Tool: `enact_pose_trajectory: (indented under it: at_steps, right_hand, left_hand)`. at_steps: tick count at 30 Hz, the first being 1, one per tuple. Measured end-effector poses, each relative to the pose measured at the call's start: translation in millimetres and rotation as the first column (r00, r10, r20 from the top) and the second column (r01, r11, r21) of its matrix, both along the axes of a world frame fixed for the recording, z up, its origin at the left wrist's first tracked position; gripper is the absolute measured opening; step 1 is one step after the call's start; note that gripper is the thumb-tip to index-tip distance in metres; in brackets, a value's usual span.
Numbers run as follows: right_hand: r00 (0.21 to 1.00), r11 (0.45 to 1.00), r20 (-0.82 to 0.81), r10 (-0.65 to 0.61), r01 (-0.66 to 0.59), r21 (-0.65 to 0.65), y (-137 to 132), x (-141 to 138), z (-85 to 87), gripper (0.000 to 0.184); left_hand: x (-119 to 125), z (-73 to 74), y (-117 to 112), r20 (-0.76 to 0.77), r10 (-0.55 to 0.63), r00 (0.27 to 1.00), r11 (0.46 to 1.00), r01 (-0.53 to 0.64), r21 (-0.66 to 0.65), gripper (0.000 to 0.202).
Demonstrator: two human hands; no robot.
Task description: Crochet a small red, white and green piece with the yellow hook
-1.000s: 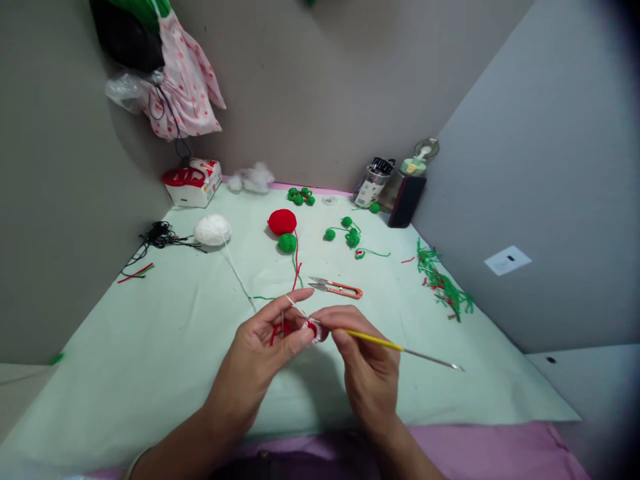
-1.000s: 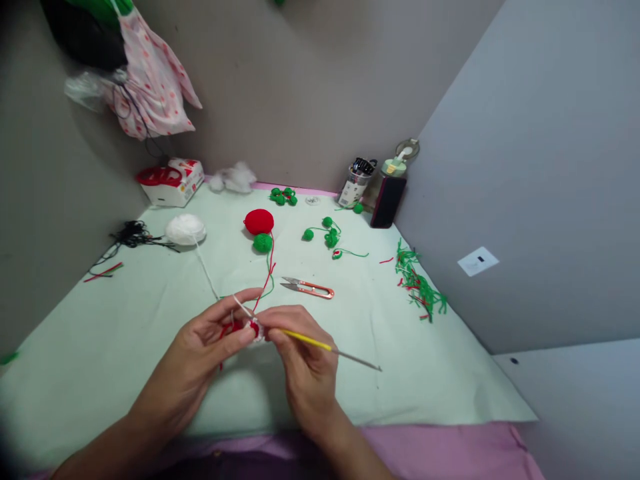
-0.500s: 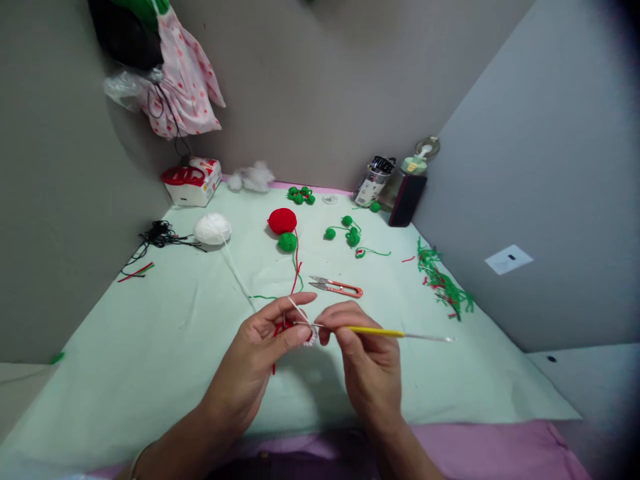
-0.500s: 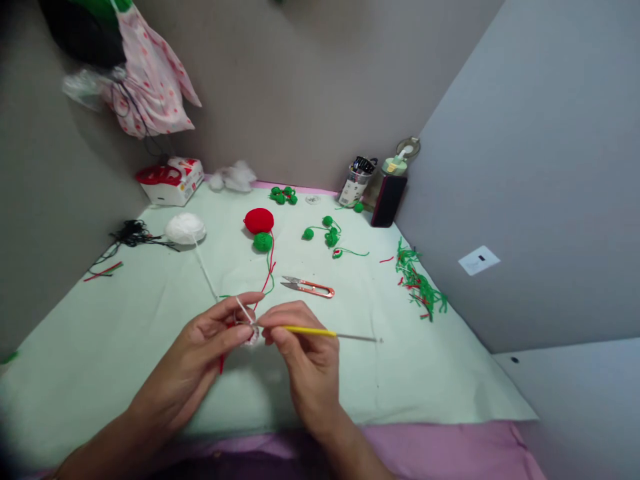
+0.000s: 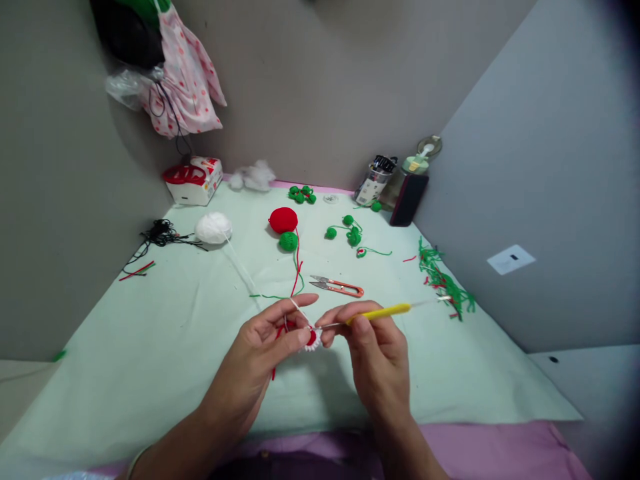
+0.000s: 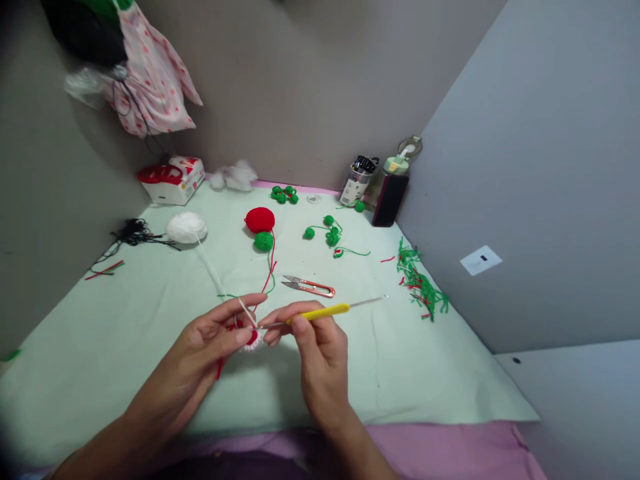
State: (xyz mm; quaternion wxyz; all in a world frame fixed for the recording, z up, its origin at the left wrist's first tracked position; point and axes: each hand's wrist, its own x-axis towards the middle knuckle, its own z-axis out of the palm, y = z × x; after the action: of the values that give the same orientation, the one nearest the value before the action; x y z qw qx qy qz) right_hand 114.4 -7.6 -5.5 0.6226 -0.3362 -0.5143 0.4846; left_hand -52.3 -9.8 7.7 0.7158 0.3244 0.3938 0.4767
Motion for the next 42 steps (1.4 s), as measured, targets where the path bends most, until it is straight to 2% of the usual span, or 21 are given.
enact_pose_trajectory:
  at_steps: [3, 6, 8, 10, 13, 14, 16, 18, 20, 23, 25, 27, 29, 31, 33, 36, 37, 40, 42]
  right_hand:
    - [0.969, 0.976, 0.216, -0.120, 0.075, 0.204, -7.8, 0.9, -1.0, 0.023]
    - [0.911, 0.905, 0.364, -0.193, 0.022, 0.426, -12.1, 1.0, -2.5, 0.025]
    - [0.881, 0.862, 0.409, -0.236, -0.004, 0.506, -11.6, 0.8, -2.6, 0.023]
    - [0.864, 0.843, 0.427, -0.266, -0.006, 0.538, -9.5, 0.5, -2.0, 0.021]
    - [0.856, 0.830, 0.432, -0.284, -0.006, 0.558, -6.8, 0.1, -1.9, 0.022]
    - [0.848, 0.823, 0.443, -0.292, -0.013, 0.568, -6.6, 0.0, -2.8, 0.023]
    - [0.815, 0.797, 0.472, -0.335, -0.022, 0.604, -6.9, -0.4, -5.9, 0.023]
    - [0.770, 0.756, 0.499, -0.397, -0.034, 0.654, -7.9, -0.4, -8.9, 0.029]
    - [0.730, 0.716, 0.511, -0.454, -0.043, 0.697, -8.7, 0.4, -10.0, 0.038]
    - [0.670, 0.708, 0.560, -0.487, -0.073, 0.703, -8.2, 2.9, -7.2, 0.040]
    - [0.669, 0.718, 0.578, -0.468, -0.094, 0.690, -6.6, 4.7, -4.4, 0.036]
    - [0.735, 0.754, 0.549, -0.398, -0.079, 0.652, -4.1, 5.6, -1.9, 0.032]
    - [0.830, 0.829, 0.483, -0.281, -0.044, 0.558, -1.7, 5.3, -0.3, 0.028]
    - [0.886, 0.885, 0.418, -0.202, -0.018, 0.465, -0.8, 4.1, 0.1, 0.027]
    - [0.879, 0.880, 0.421, -0.223, -0.004, 0.474, -1.7, 2.5, -0.6, 0.030]
    - [0.833, 0.825, 0.457, -0.313, 0.000, 0.566, -3.4, 0.6, -0.8, 0.037]
    - [0.836, 0.828, 0.454, -0.308, 0.001, 0.561, -3.2, 0.2, 0.1, 0.037]
    - [0.885, 0.888, 0.406, -0.229, 0.019, 0.459, -0.4, -1.2, 4.5, 0.029]
    - [0.889, 0.889, 0.385, -0.247, 0.050, 0.454, 1.1, -2.9, 5.7, 0.027]
  left_hand:
    - [0.2, -2.1, -0.3, -0.075, 0.032, 0.997, 0.997, -0.027, 0.075, 0.033]
    - [1.0, -2.7, -0.2, -0.204, 0.098, 0.974, 0.981, -0.061, 0.182, 0.032]
    - [1.3, -3.0, -0.5, -0.280, 0.185, 0.942, 0.957, -0.107, 0.271, 0.033]
    - [1.3, -3.7, -1.1, -0.332, 0.301, 0.894, 0.900, -0.151, 0.410, 0.034]
    - [1.6, -5.4, -2.0, -0.362, 0.458, 0.812, 0.762, -0.149, 0.631, 0.039]
    - [1.8, -6.0, -2.1, -0.360, 0.493, 0.792, 0.723, -0.143, 0.676, 0.041]
    - [2.4, -6.6, -2.0, -0.349, 0.528, 0.774, 0.690, -0.152, 0.707, 0.043]
    - [2.2, -6.5, -1.3, -0.334, 0.517, 0.788, 0.713, -0.181, 0.677, 0.041]
    - [0.7, -5.7, 0.2, -0.326, 0.443, 0.835, 0.799, -0.203, 0.566, 0.035]
    - [-3.1, -3.9, 2.8, -0.233, 0.258, 0.938, 0.938, -0.185, 0.293, 0.036]
    - [-4.9, -3.1, 3.6, -0.152, 0.196, 0.969, 0.969, -0.167, 0.183, 0.044]
    - [-5.3, -2.7, 3.1, -0.173, 0.217, 0.961, 0.964, -0.184, 0.190, 0.046]
    - [-4.6, -2.6, 1.4, -0.284, 0.291, 0.914, 0.934, -0.207, 0.291, 0.032]
    - [-3.3, -2.1, -0.1, -0.374, 0.352, 0.858, 0.901, -0.203, 0.382, 0.018]
    - [-2.2, -0.8, -0.5, -0.404, 0.351, 0.845, 0.904, -0.193, 0.382, 0.020]
    - [-2.6, 2.0, 1.1, -0.388, 0.319, 0.865, 0.926, -0.197, 0.322, 0.035]
    - [-3.2, 2.9, 1.8, -0.386, 0.324, 0.864, 0.923, -0.199, 0.331, 0.032]
    - [-4.7, 4.5, 2.8, -0.406, 0.352, 0.843, 0.900, -0.185, 0.395, 0.007]
    - [-4.2, 4.2, 2.7, -0.412, 0.345, 0.843, 0.903, -0.178, 0.391, 0.010]
